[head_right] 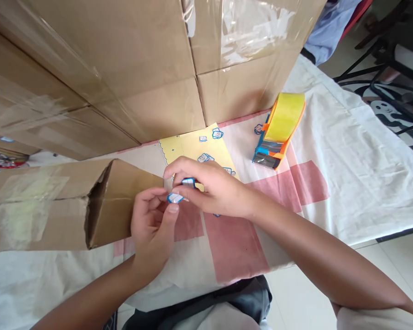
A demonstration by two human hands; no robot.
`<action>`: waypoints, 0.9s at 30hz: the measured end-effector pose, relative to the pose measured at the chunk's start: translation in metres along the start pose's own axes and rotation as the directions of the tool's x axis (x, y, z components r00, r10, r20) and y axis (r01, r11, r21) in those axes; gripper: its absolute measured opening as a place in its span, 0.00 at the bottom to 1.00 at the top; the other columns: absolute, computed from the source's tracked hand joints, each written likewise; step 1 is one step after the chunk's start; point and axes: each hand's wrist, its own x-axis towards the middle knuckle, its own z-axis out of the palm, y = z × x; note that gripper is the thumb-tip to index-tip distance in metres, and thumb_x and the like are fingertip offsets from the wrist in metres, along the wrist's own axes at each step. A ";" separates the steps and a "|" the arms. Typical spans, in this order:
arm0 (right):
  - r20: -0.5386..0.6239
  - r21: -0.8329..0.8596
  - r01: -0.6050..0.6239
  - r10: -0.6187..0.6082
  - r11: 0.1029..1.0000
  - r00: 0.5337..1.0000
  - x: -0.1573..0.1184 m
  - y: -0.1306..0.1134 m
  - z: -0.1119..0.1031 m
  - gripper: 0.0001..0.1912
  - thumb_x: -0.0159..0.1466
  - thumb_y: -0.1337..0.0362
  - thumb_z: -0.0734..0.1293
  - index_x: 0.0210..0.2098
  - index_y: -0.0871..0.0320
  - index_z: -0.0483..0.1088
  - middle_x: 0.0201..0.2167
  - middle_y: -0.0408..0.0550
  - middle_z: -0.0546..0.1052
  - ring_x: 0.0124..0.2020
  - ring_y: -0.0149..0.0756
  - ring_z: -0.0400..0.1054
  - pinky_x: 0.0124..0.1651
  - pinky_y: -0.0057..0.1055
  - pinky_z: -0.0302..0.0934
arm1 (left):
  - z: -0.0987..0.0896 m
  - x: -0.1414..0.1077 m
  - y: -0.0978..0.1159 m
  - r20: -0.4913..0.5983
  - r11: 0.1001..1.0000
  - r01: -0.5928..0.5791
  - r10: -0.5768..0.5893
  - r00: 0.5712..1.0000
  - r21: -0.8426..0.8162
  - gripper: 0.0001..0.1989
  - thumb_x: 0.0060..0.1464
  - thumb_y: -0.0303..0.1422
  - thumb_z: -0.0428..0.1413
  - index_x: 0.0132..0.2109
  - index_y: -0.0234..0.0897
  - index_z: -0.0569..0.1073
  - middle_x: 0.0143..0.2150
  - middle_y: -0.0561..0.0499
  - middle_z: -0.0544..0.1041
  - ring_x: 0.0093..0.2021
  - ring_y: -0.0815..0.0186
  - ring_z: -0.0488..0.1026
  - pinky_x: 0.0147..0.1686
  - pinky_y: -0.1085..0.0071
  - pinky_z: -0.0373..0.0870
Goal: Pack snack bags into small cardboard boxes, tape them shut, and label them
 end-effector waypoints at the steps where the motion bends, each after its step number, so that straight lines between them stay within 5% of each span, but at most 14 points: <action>1: 0.032 -0.016 0.013 -0.013 1.000 0.999 0.000 -0.001 -0.001 0.09 0.69 0.72 0.64 0.48 0.58 0.66 0.37 0.43 0.76 0.37 0.25 0.72 0.41 0.24 0.65 | -0.001 0.002 0.000 -0.005 0.999 0.026 -0.026 1.000 0.022 0.06 0.64 0.31 0.58 0.47 0.42 0.70 0.36 0.55 0.73 0.32 0.75 0.71 0.32 0.82 0.70; 5: 0.081 -0.053 -0.025 0.029 0.998 0.996 0.003 -0.002 -0.012 0.10 0.68 0.74 0.62 0.48 0.57 0.66 0.39 0.44 0.76 0.38 0.27 0.73 0.40 0.24 0.65 | -0.005 0.006 -0.002 -0.017 0.997 0.056 -0.055 0.998 0.051 0.01 0.66 0.31 0.56 0.42 0.40 0.71 0.29 0.57 0.72 0.27 0.76 0.68 0.27 0.83 0.68; 11: 0.009 -0.271 -0.148 0.156 0.951 0.988 0.006 0.017 -0.029 0.12 0.67 0.75 0.59 0.47 0.58 0.67 0.42 0.48 0.77 0.42 0.33 0.73 0.44 0.30 0.67 | -0.005 0.005 -0.006 -0.029 0.998 -0.057 0.058 0.998 0.037 0.04 0.65 0.26 0.55 0.45 0.40 0.70 0.35 0.53 0.78 0.31 0.74 0.74 0.30 0.80 0.72; 15: -0.020 -0.676 -0.255 0.329 0.692 0.944 0.004 0.028 -0.034 0.23 0.66 0.73 0.60 0.59 0.60 0.66 0.55 0.58 0.73 0.43 0.42 0.73 0.42 0.36 0.66 | -0.007 0.006 -0.013 0.002 0.981 -0.192 0.192 0.981 0.016 0.10 0.62 0.20 0.56 0.47 0.40 0.71 0.42 0.49 0.79 0.42 0.69 0.78 0.35 0.75 0.76; 18: -0.185 -0.790 -0.364 0.374 0.493 0.909 0.005 0.021 -0.040 0.24 0.65 0.67 0.65 0.61 0.59 0.68 0.56 0.59 0.73 0.40 0.45 0.73 0.37 0.36 0.62 | -0.009 0.008 -0.016 0.025 0.972 -0.235 0.235 0.972 0.020 0.13 0.60 0.17 0.56 0.46 0.39 0.72 0.47 0.48 0.78 0.44 0.68 0.78 0.36 0.75 0.76; 20: -0.269 -0.731 -0.397 0.300 0.556 0.915 0.006 0.008 -0.045 0.18 0.66 0.64 0.66 0.55 0.59 0.73 0.49 0.54 0.76 0.37 0.41 0.72 0.36 0.34 0.60 | -0.010 0.008 -0.016 0.026 0.969 -0.245 0.244 0.969 0.035 0.14 0.60 0.16 0.55 0.46 0.39 0.72 0.47 0.48 0.77 0.43 0.69 0.78 0.36 0.75 0.76; 22: -0.246 -0.581 -0.373 0.280 0.724 0.928 0.006 -0.006 -0.047 0.11 0.68 0.61 0.65 0.45 0.59 0.76 0.36 0.48 0.76 0.30 0.33 0.67 0.32 0.30 0.56 | -0.010 0.009 -0.016 0.025 0.967 -0.251 0.250 0.968 0.047 0.14 0.60 0.16 0.55 0.46 0.39 0.72 0.47 0.48 0.77 0.43 0.69 0.78 0.35 0.76 0.76; 24: -0.097 -0.372 -0.339 0.327 0.864 0.940 0.006 -0.017 -0.044 0.14 0.70 0.57 0.64 0.36 0.60 0.76 0.26 0.43 0.71 0.24 0.27 0.60 0.28 0.28 0.52 | -0.010 0.009 -0.015 0.031 0.964 -0.259 0.257 0.966 0.054 0.14 0.60 0.16 0.55 0.46 0.39 0.72 0.47 0.48 0.77 0.43 0.69 0.78 0.35 0.76 0.76; 27: 0.131 -0.128 -0.349 0.365 0.928 0.922 0.003 -0.020 -0.032 0.16 0.71 0.56 0.64 0.31 0.60 0.74 0.22 0.39 0.68 0.20 0.23 0.56 0.23 0.26 0.48 | -0.010 0.011 -0.014 0.047 0.954 -0.293 0.291 0.956 0.068 0.14 0.60 0.15 0.54 0.46 0.39 0.73 0.46 0.49 0.77 0.43 0.69 0.78 0.36 0.75 0.76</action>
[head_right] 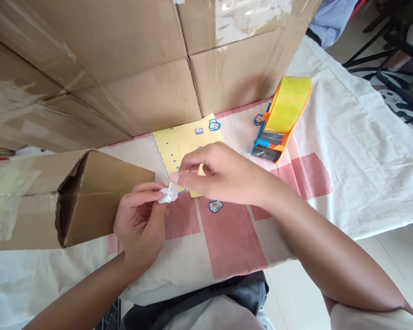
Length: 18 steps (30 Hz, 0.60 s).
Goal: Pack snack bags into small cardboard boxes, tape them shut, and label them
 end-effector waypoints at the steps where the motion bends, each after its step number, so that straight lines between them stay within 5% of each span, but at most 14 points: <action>1: 0.030 0.044 0.004 -0.005 0.999 1.000 0.001 0.001 0.005 0.15 0.70 0.58 0.64 0.32 0.60 0.74 0.22 0.39 0.69 0.20 0.22 0.57 0.22 0.26 0.48 | 0.000 0.000 0.000 0.002 1.000 -0.012 0.012 1.000 0.008 0.14 0.60 0.16 0.55 0.46 0.39 0.73 0.46 0.49 0.77 0.43 0.69 0.77 0.37 0.75 0.76; 4: -0.008 0.064 0.089 -0.088 0.994 0.996 0.004 0.008 0.016 0.09 0.69 0.65 0.65 0.32 0.59 0.73 0.24 0.38 0.72 0.19 0.22 0.59 0.22 0.25 0.50 | 0.001 0.000 0.000 -0.008 1.000 0.024 -0.024 1.000 0.015 0.12 0.60 0.18 0.56 0.45 0.39 0.74 0.44 0.50 0.77 0.42 0.69 0.77 0.36 0.75 0.75; 8: -0.114 -0.165 0.326 -0.346 0.931 0.931 0.006 0.012 0.017 0.09 0.69 0.69 0.64 0.31 0.58 0.70 0.25 0.38 0.71 0.23 0.23 0.58 0.28 0.26 0.52 | 0.002 -0.003 0.001 -0.003 0.988 0.154 -0.154 0.988 -0.008 0.09 0.61 0.23 0.58 0.46 0.41 0.74 0.38 0.53 0.76 0.31 0.72 0.74 0.29 0.75 0.73; 11: -0.150 -0.258 0.375 -0.421 0.890 0.895 0.003 0.010 0.008 0.11 0.71 0.67 0.61 0.31 0.56 0.68 0.26 0.40 0.71 0.25 0.25 0.58 0.30 0.28 0.53 | 0.002 -0.004 0.001 0.024 0.990 0.136 -0.136 0.990 -0.025 0.08 0.62 0.23 0.58 0.45 0.41 0.74 0.37 0.53 0.76 0.29 0.73 0.72 0.28 0.75 0.72; 14: -0.193 -0.283 0.295 -0.355 0.913 0.915 0.003 0.012 -0.001 0.12 0.72 0.65 0.60 0.31 0.56 0.67 0.23 0.39 0.68 0.23 0.26 0.56 0.30 0.29 0.52 | 0.002 -0.004 -0.001 0.017 0.994 0.107 -0.106 0.994 -0.033 0.08 0.62 0.23 0.57 0.45 0.40 0.73 0.37 0.53 0.76 0.31 0.71 0.73 0.28 0.74 0.71; 18: -0.126 -0.472 0.031 -0.103 0.881 0.987 0.012 0.027 -0.003 0.14 0.70 0.65 0.60 0.27 0.58 0.66 0.21 0.42 0.67 0.23 0.29 0.56 0.29 0.32 0.47 | 0.002 -0.006 -0.002 0.003 0.989 0.145 -0.145 0.989 -0.029 0.07 0.61 0.24 0.59 0.45 0.40 0.73 0.37 0.52 0.78 0.31 0.71 0.74 0.29 0.74 0.72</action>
